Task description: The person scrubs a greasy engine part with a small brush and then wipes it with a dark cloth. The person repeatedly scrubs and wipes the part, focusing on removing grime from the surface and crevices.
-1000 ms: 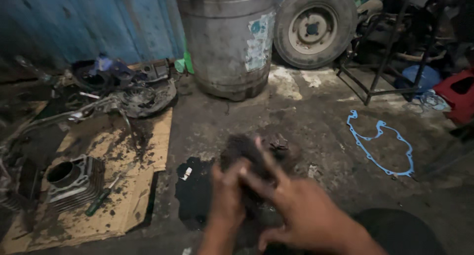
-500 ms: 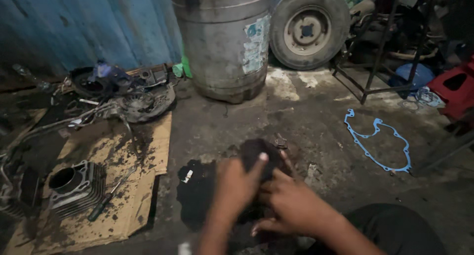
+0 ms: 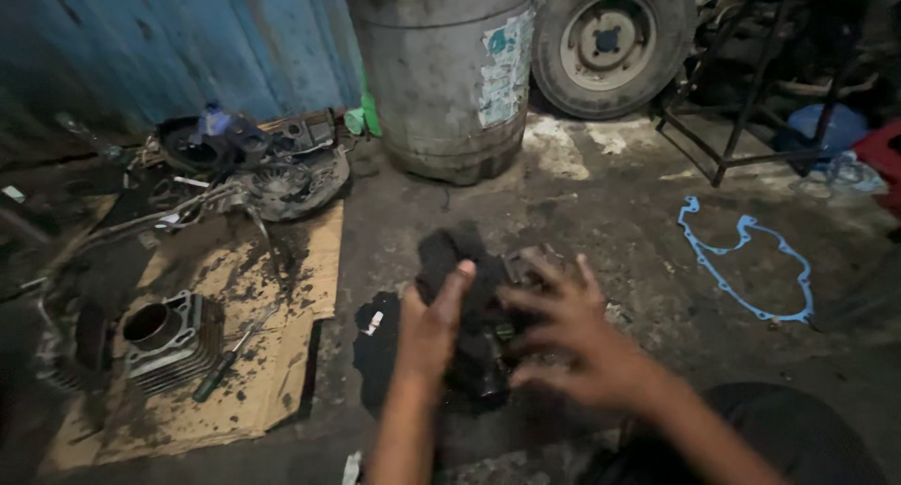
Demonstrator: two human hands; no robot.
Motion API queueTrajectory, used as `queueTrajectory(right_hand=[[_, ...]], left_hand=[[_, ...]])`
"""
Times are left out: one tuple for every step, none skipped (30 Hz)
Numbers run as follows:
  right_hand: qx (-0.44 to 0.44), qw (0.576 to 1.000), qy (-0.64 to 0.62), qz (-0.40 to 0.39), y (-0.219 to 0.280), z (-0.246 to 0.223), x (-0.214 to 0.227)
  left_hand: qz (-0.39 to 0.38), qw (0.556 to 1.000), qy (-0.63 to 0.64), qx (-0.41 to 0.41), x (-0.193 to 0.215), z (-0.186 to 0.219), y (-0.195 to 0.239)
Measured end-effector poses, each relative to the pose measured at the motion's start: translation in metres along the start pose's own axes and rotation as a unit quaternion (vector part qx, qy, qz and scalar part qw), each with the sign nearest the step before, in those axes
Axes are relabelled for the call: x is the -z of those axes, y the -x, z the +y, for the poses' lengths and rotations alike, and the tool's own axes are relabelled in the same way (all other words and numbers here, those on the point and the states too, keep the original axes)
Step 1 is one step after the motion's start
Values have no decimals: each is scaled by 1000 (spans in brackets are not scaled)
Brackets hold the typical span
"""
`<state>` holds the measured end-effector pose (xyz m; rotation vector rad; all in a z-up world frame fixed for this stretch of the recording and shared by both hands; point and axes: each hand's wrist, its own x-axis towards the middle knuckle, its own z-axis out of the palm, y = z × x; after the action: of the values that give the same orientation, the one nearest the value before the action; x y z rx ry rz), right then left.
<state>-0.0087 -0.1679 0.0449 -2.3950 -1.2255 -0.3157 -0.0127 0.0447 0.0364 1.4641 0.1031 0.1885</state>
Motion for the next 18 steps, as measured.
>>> queueTrajectory(right_hand=[[68,989,-35,125,1,6,-1],[14,980,-144,136,4,11,-2],[-41,956,-251,146,6,16,0],[-97,919,-351,153,8,20,1],[-59,951,-260,155,9,18,-7],[-18,973,-167,160,10,12,-19],[23,984,-72,162,11,10,-28],[43,977,-11,207,13,15,-30],[62,965,50,249,13,22,-31],[83,948,109,287,16,28,-33],[85,945,101,301,20,31,-35],[85,941,90,316,22,33,-38],[85,936,79,332,24,34,-41],[93,931,89,342,23,36,-42],[100,926,99,351,24,38,-43],[107,921,110,359,27,41,-44],[86,911,122,384,27,44,-46],[63,901,134,409,25,47,-48]], left_hand=[[15,999,40,-19,3,-4,-2],[3,1000,-15,-13,3,-11,-2],[-10,997,-71,-6,1,-21,-2],[-25,992,-123,1,-4,-34,-2],[-112,992,-61,-20,-17,-49,-2],[-200,979,-2,-42,-30,-63,-3],[-286,955,56,-62,-39,-76,-4],[-314,944,92,-47,-42,-88,-3],[-341,931,128,-31,-45,-97,-1],[-363,917,167,-15,-47,-105,1],[-337,932,51,-127,-46,-109,2],[-301,922,-69,-233,-41,-109,5],[-258,888,-188,-332,-39,-107,9],[-271,927,-91,-241,-40,-100,11],[-278,950,7,-146,-44,-92,14],[-280,953,107,-46,-51,-85,18],[-277,937,205,54,-58,-78,23],[-261,934,231,78,-63,-71,26]])
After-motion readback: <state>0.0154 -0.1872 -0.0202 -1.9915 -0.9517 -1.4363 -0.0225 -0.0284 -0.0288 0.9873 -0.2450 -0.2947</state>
